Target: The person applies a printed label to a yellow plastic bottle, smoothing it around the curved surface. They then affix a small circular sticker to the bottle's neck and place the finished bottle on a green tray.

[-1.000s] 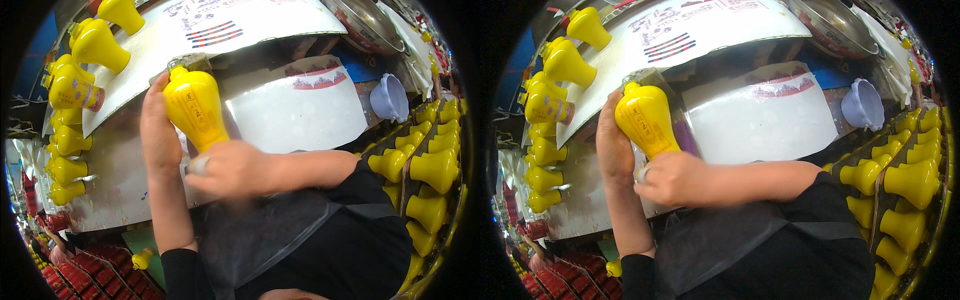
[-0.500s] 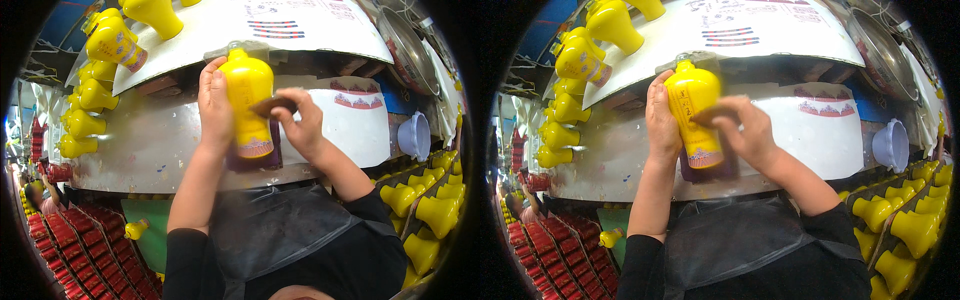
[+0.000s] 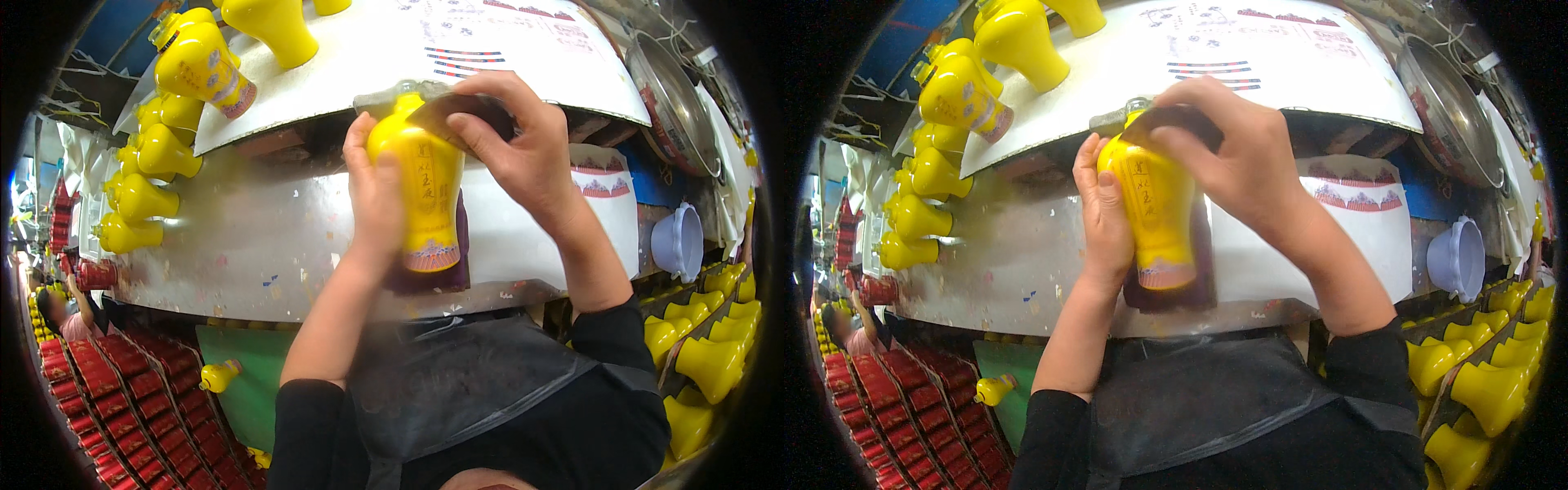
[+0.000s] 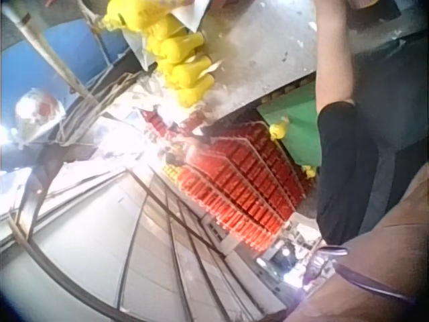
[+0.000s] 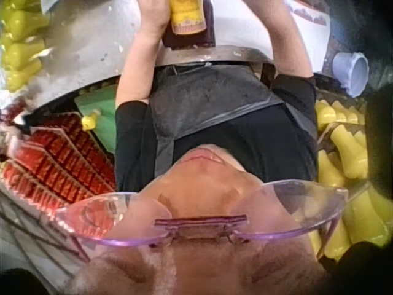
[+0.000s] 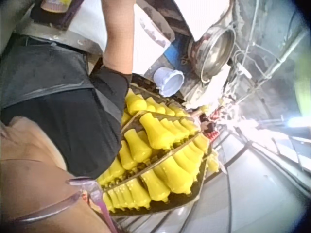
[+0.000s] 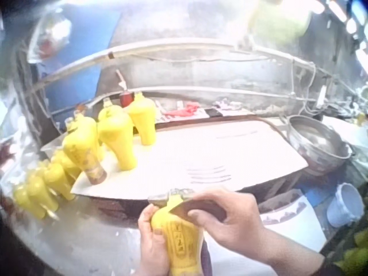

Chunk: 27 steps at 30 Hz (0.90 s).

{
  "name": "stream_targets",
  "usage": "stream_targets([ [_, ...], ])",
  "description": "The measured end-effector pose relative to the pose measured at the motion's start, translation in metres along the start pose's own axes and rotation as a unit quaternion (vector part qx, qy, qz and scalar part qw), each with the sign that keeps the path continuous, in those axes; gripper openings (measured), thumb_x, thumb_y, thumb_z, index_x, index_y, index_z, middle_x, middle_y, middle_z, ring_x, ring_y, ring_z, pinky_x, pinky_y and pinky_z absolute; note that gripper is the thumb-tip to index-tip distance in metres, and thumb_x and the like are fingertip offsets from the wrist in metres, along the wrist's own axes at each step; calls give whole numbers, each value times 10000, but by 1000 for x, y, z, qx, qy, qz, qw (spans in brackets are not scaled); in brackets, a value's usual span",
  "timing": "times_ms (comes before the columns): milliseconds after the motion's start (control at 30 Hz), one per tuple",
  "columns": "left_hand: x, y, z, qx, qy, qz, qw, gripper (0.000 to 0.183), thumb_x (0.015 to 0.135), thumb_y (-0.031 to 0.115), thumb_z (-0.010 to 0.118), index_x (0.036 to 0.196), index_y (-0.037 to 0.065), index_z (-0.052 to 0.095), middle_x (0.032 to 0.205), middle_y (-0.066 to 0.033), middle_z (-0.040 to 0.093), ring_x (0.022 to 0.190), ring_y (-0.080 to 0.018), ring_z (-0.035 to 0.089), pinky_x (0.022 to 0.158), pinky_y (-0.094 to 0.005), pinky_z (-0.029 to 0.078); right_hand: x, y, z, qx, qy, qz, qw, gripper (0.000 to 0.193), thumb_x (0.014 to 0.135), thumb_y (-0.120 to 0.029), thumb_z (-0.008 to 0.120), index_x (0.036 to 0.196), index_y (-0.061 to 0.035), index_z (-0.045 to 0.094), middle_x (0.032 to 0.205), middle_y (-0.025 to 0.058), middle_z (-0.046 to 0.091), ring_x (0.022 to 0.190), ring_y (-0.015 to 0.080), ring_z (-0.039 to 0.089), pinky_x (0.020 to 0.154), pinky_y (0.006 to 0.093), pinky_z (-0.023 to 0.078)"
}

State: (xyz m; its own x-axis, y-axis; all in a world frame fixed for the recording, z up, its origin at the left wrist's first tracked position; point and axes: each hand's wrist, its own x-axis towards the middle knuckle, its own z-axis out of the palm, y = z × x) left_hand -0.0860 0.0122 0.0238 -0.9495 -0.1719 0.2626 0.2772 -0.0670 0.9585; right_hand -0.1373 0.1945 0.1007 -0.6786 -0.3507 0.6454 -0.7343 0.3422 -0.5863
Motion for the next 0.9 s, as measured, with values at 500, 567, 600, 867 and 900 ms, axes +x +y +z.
stream_targets([
  [500,-46,-3,-18,64,-98,-26,993,808,1059,459,425,1608,-57,132,1442,-281,528,1323,-381,560,1091,-448,444,12,3,2,93,-28,63,993,176,954,-135,714,1108,-49,724,1016,116,743,926,220,749,841,308,612],
  [567,-48,0,-20,73,-127,-48,988,819,1076,497,386,1625,-23,73,1535,-237,405,1406,-340,449,1152,-424,362,3,10,2,98,-44,67,992,207,968,-147,719,1153,-52,726,1107,109,738,1002,205,738,903,305,608],
  [600,-49,1,-21,80,-144,-59,985,825,1084,517,367,1634,-7,44,1581,-215,343,1447,-319,394,1183,-411,321,-2,13,5,89,-33,71,993,213,971,-156,718,1158,-54,726,1106,109,739,995,205,738,895,306,610],
  [867,-45,-3,-21,96,-143,13,985,876,1060,550,396,1621,-39,67,1406,-264,573,1287,-366,601,1064,-439,475,-11,18,9,12,7,46,999,241,962,-198,732,1149,-46,727,1079,113,756,986,205,748,862,293,613],
  [900,-46,-2,-22,106,-149,7,983,854,1067,534,390,1625,-27,68,1424,-258,558,1298,-360,592,1076,-434,469,-11,15,8,1,21,34,999,240,950,-186,742,1141,-42,728,1070,111,759,974,201,751,848,294,613],
])
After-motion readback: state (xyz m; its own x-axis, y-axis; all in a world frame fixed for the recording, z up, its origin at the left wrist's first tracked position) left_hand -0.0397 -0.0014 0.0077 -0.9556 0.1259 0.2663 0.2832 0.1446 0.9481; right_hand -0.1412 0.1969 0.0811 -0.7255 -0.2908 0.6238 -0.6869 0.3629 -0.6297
